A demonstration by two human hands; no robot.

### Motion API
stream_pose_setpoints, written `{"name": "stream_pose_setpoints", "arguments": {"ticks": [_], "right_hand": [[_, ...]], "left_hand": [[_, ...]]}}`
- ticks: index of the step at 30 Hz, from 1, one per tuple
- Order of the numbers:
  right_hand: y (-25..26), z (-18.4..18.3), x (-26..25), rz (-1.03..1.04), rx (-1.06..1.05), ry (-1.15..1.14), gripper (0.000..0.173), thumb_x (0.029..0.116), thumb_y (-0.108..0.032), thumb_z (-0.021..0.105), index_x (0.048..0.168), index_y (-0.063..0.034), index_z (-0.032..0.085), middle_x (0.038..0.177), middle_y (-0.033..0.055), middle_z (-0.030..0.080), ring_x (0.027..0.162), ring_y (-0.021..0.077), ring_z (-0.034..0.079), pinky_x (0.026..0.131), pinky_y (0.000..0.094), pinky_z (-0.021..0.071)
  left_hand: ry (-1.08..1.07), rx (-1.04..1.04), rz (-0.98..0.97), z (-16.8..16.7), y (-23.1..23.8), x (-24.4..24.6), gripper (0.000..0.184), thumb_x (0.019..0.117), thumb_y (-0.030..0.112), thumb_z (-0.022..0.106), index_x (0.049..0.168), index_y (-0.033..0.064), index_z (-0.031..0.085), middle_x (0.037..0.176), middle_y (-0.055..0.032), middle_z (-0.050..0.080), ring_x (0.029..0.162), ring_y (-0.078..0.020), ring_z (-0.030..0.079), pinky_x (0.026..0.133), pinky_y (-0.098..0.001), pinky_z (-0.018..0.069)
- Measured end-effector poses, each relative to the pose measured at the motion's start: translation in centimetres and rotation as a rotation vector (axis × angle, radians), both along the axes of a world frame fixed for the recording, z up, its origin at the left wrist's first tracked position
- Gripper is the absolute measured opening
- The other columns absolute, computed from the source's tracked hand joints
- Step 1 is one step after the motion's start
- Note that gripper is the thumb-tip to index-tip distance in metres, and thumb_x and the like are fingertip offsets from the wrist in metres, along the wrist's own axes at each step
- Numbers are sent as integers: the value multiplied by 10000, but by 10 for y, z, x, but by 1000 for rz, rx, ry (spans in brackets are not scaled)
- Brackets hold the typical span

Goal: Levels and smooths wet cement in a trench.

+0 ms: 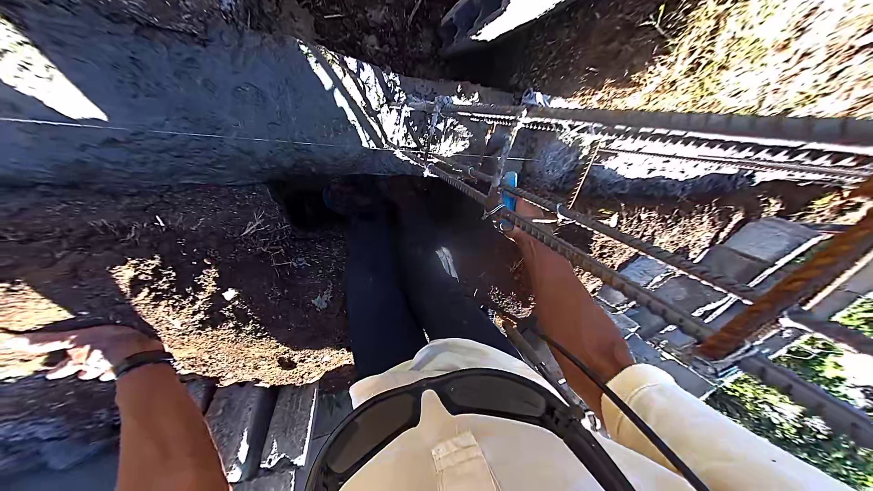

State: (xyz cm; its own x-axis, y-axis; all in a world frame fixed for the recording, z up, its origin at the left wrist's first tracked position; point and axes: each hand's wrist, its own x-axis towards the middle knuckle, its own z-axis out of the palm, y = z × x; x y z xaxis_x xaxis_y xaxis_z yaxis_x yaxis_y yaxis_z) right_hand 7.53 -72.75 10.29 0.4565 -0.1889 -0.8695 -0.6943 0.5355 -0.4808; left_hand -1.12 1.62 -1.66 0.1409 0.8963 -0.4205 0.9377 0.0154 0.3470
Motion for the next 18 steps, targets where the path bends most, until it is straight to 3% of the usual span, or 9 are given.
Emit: {"name": "stream_pose_setpoints", "arguments": {"ticks": [1, 3, 6, 8, 10, 13, 18], "right_hand": [[-13, -27, 1, -107, 10, 35, 313, 1095, -318, 315, 1028, -79, 505, 716, 22, 575, 561, 70, 605, 513, 200, 540], [-21, -36, 17, -162, -31, 206, 313, 1074, -366, 357, 953, -121, 509, 628, 3, 516, 444, 88, 513, 400, 231, 470], [-12, -20, 28, -90, -109, 312, 316, 1093, -368, 345, 973, -135, 522, 665, -18, 525, 480, 65, 516, 437, 199, 472], [-2, 2, 34, -45, -185, 399, 295, 1109, -376, 363, 1092, -152, 555, 780, -36, 561, 580, 32, 541, 539, 158, 489], [-21, -7, 25, 40, -98, 310, 264, 1078, -336, 398, 1047, -126, 556, 734, -21, 576, 545, 41, 565, 483, 173, 503], [-13, -8, 26, -24, -113, 301, 287, 1093, -353, 387, 1001, -125, 535, 662, -15, 532, 471, 59, 526, 417, 196, 477], [-5, -9, 13, -34, -243, 291, 154, 1055, -255, 511, 1065, -121, 587, 758, 9, 598, 542, 76, 567, 456, 212, 493]], "left_hand": [[-2, -11, -2, 5, -5, 4, 672, 1116, 465, 283, 1600, 1, 230, 1587, -267, 351, 1458, -377, 383, 1169, -514, 377], [-6, -8, -9, 6, -7, 5, 675, 1115, 479, 251, 1601, 11, 231, 1582, -258, 366, 1460, -358, 390, 1169, -508, 385], [15, 16, 27, 12, -12, 12, 699, 1107, 508, 237, 1617, 31, 186, 1601, -263, 328, 1465, -375, 376, 1161, -547, 381], [30, 40, 30, 17, -18, 18, 685, 1109, 487, 258, 1609, 22, 209, 1584, -271, 352, 1444, -385, 399, 1144, -559, 389], [36, 43, 23, 14, -16, 15, 692, 1107, 495, 260, 1614, 28, 198, 1591, -272, 338, 1450, -392, 388, 1145, -573, 382], [9, 41, 28, 12, -15, 13, 697, 1105, 510, 241, 1619, 43, 186, 1607, -259, 319, 1469, -382, 366, 1160, -573, 370], [105, 122, -15, 15, -16, 16, 697, 1095, 521, 284, 1603, 45, 261, 1563, -270, 387, 1419, -412, 422, 1107, -621, 389]]}}
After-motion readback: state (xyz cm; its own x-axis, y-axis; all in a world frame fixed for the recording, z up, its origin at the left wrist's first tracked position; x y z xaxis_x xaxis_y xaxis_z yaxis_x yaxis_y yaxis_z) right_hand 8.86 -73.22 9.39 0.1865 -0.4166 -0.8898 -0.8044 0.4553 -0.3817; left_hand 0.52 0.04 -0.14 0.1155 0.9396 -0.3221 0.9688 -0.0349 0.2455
